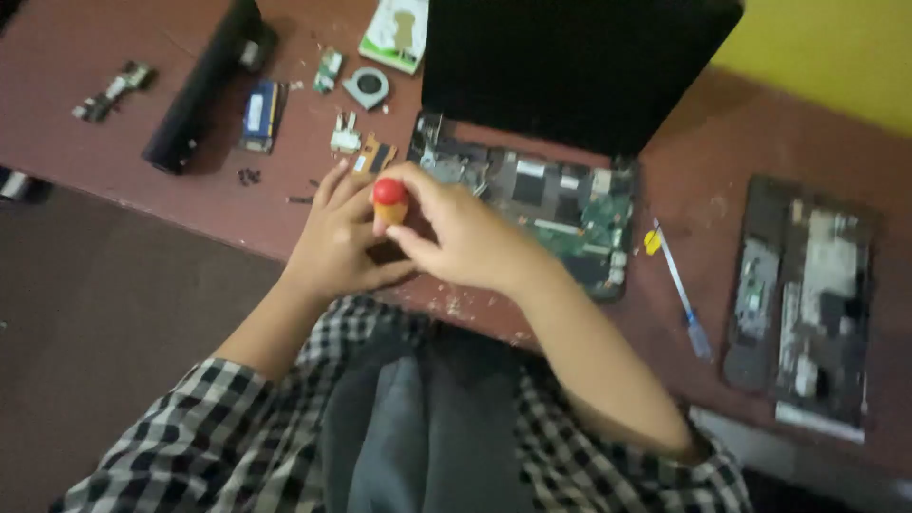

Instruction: Using a screwdriver to manipulate and align internal components and boards within a disassembled laptop.

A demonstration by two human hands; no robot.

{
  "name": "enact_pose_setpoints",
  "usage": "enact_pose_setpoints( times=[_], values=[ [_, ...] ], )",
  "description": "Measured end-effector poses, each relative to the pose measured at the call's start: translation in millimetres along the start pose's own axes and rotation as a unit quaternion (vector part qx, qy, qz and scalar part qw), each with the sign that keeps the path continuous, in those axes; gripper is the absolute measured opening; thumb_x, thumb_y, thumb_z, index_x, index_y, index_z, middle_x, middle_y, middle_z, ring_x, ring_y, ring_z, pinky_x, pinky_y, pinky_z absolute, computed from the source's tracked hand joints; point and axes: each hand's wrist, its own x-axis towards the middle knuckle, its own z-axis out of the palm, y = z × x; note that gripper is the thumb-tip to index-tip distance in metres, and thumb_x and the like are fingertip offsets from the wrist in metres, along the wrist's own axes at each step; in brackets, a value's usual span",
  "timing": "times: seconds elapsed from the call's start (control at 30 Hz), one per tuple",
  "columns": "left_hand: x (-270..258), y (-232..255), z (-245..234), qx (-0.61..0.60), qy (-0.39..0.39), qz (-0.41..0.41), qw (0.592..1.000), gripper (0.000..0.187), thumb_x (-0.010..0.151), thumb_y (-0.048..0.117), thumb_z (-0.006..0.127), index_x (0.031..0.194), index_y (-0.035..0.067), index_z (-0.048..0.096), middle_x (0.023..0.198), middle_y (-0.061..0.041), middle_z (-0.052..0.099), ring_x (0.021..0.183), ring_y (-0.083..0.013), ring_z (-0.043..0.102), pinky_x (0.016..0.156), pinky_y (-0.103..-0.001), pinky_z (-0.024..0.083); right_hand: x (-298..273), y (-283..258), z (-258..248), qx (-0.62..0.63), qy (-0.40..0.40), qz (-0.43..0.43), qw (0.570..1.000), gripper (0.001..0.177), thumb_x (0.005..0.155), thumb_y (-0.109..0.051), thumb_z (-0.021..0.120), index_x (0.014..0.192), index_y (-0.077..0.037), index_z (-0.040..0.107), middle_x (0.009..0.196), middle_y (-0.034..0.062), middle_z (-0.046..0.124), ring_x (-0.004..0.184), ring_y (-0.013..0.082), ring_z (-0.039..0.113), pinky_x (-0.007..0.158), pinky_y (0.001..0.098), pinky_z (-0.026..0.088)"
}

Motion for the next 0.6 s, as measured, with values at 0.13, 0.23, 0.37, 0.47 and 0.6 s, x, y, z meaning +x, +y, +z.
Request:
enact_pose_setpoints(
  times=[0.13, 0.23, 0.37, 0.47, 0.6],
  values=[
    [5, 6, -1, 0.008, 0.012, 0.024, 1.000, 0.049, 0.068, 0.050, 0.084, 0.091, 0.007, 0.074, 0.106, -0.014, 0.066, 0.115, -0.0337, 0.057, 0.112, -0.053, 0.029, -3, 21, -2, 0.055, -0.002, -0.046, 0.997, 0.039, 0.090, -0.011, 0.061, 0.125, -0.003, 0.045, 0.099, 0.0293, 0.066, 0.095, 0.0512, 0.064, 0.079, 0.0545, 0.052],
    [-1, 4, 5, 0.030, -0.010, 0.035, 0.999, 0.043, 0.068, 0.051, 0.083, 0.082, 0.011, 0.073, 0.101, -0.014, 0.067, 0.110, -0.0336, 0.060, 0.107, -0.053, 0.034, -3, 41, 5, 0.069, 0.006, -0.054, 0.996, 0.045, 0.090, -0.019, 0.065, 0.130, -0.014, 0.045, 0.093, 0.0202, 0.069, 0.089, 0.0453, 0.067, 0.075, 0.0487, 0.054],
    [-2, 1, 8, 0.049, -0.030, 0.049, 0.997, 0.043, 0.071, 0.051, 0.079, 0.089, 0.012, 0.072, 0.098, -0.013, 0.065, 0.105, -0.0331, 0.061, 0.099, -0.051, 0.038, 3, 59, 11, 0.130, 0.038, -0.069, 0.988, 0.044, 0.093, -0.018, 0.062, 0.132, -0.014, 0.044, 0.084, 0.0155, 0.072, 0.075, 0.0303, 0.074, 0.074, 0.0416, 0.058],
    [6, 0, 5, 0.018, -0.060, 0.058, 0.996, 0.036, 0.073, 0.049, 0.075, 0.086, 0.015, 0.070, 0.086, -0.010, 0.065, 0.089, -0.0333, 0.063, 0.083, -0.049, 0.042, -4, 61, 12, 0.147, 0.040, -0.072, 0.986, 0.044, 0.093, -0.018, 0.061, 0.133, -0.013, 0.043, 0.094, 0.0198, 0.071, 0.087, 0.0367, 0.071, 0.080, 0.0469, 0.058],
    [-8, -7, 16, 0.050, -0.053, 0.031, 0.997, 0.039, 0.070, 0.052, 0.076, 0.089, 0.018, 0.070, 0.097, -0.009, 0.061, 0.100, -0.0321, 0.057, 0.091, -0.044, 0.038, -10, 59, 11, 0.162, 0.031, -0.048, 0.985, 0.044, 0.092, -0.018, 0.063, 0.132, -0.017, 0.045, 0.103, 0.0149, 0.071, 0.100, 0.0403, 0.069, 0.089, 0.0484, 0.056]
  ],
)
